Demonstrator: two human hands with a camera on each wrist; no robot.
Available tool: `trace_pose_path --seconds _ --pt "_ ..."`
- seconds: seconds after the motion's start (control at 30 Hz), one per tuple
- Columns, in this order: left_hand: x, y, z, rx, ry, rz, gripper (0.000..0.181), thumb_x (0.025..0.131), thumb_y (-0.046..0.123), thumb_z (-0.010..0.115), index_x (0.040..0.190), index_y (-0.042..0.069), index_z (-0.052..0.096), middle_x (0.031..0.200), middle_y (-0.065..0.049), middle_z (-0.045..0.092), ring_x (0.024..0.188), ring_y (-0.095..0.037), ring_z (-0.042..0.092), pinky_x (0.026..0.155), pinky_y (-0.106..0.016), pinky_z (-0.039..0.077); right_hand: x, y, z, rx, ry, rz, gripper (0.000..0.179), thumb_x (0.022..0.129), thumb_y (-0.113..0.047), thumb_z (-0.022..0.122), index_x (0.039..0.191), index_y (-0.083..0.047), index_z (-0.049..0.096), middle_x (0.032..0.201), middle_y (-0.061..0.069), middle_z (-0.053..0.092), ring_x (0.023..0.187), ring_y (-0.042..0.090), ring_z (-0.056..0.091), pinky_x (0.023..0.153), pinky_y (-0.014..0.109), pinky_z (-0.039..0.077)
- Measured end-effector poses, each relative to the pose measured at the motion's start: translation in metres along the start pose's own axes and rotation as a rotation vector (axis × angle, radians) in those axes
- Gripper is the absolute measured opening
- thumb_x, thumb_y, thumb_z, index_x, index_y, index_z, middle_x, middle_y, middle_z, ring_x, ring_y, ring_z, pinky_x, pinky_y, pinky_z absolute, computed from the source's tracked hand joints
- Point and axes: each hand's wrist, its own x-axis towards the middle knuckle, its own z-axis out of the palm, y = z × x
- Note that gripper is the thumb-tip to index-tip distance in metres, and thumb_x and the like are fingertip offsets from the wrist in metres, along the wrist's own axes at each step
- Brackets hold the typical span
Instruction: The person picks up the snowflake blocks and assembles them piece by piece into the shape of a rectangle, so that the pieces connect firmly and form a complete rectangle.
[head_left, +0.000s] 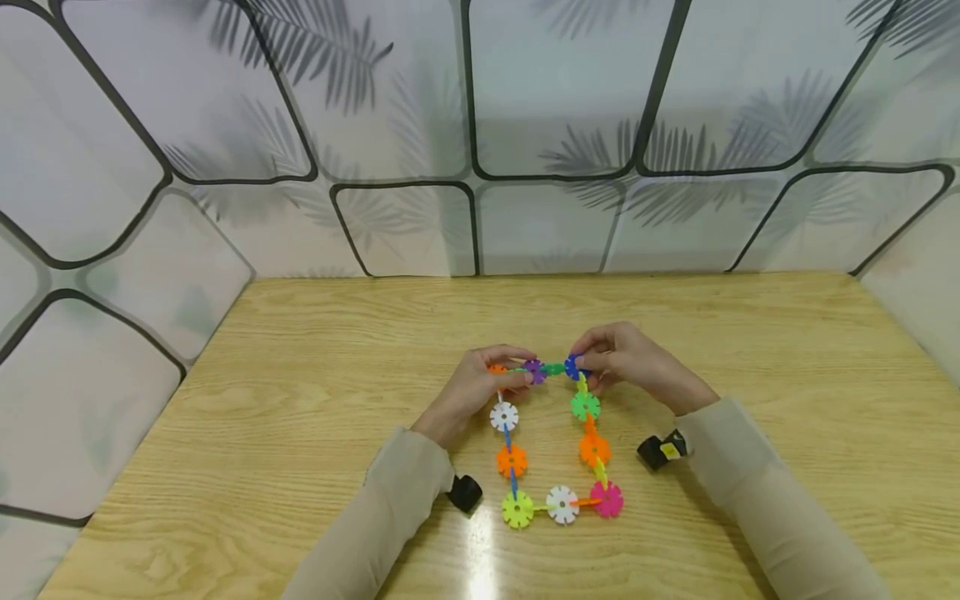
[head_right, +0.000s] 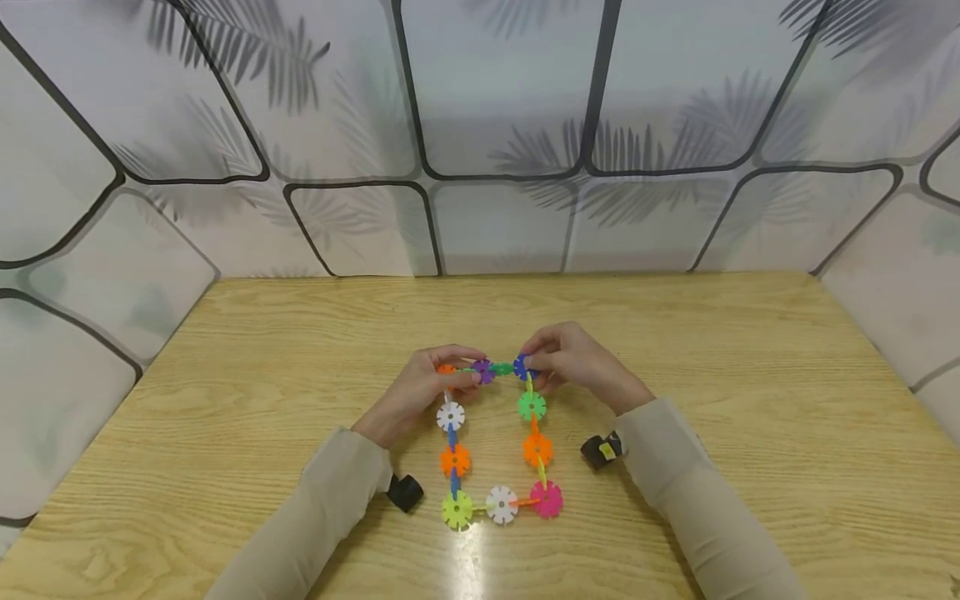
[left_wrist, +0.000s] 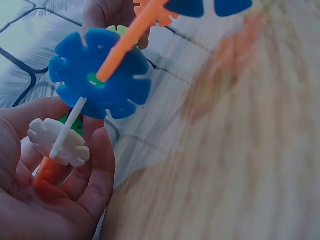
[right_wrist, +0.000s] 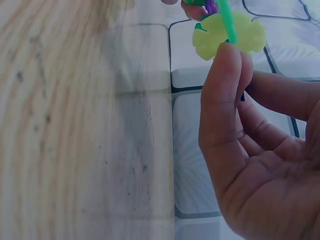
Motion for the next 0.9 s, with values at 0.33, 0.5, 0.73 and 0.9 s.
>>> trace_pose_path --seconds 0.33,0.5,0.73,0.9 --pt "0.0 0.007 0.005 0.113 0.0 0.023 0.032 0.091 0.005 0.075 0.122 -0.003 0.07 0.09 -0.006 0.074 0.07 -0.013 0.065 0.068 -0.025 0.054 -0.002 -0.003 0.0 -0.014 0.01 -0.007 0.017 0.101 -0.002 0.058 0.111 0.012 0.061 0.082 0.011 0.066 0.064 0.018 0.063 0.065 0.036 0.06" --pt "0.004 0.011 0.008 0.08 -0.015 -0.001 0.023 0.092 0.002 0.074 0.113 -0.007 0.072 0.089 -0.008 0.075 0.073 -0.014 0.066 0.071 -0.027 0.057 -0.003 -0.004 0.002 -0.014 0.024 -0.014 0.019 0.101 -0.002 0.058 0.113 0.013 0.062 0.086 0.012 0.067 0.067 0.019 0.066 0.067 0.037 0.061" --pt "0.006 0.01 0.012 0.058 -0.012 0.014 0.015 0.093 -0.003 0.071 0.105 -0.013 0.072 0.091 -0.012 0.075 0.079 -0.015 0.071 0.076 -0.032 0.06 -0.002 -0.005 0.008 -0.025 0.049 -0.016 0.017 0.1 0.002 0.059 0.112 0.013 0.065 0.088 0.014 0.068 0.066 0.019 0.066 0.067 0.037 0.061" --pt "0.007 0.01 0.013 0.048 -0.003 0.018 0.014 0.093 -0.004 0.07 0.103 -0.014 0.073 0.092 -0.011 0.074 0.082 -0.017 0.072 0.08 -0.034 0.06 -0.001 -0.006 0.011 -0.023 0.061 -0.026 0.013 0.099 0.005 0.06 0.107 0.012 0.066 0.088 0.014 0.067 0.065 0.019 0.065 0.065 0.036 0.06"
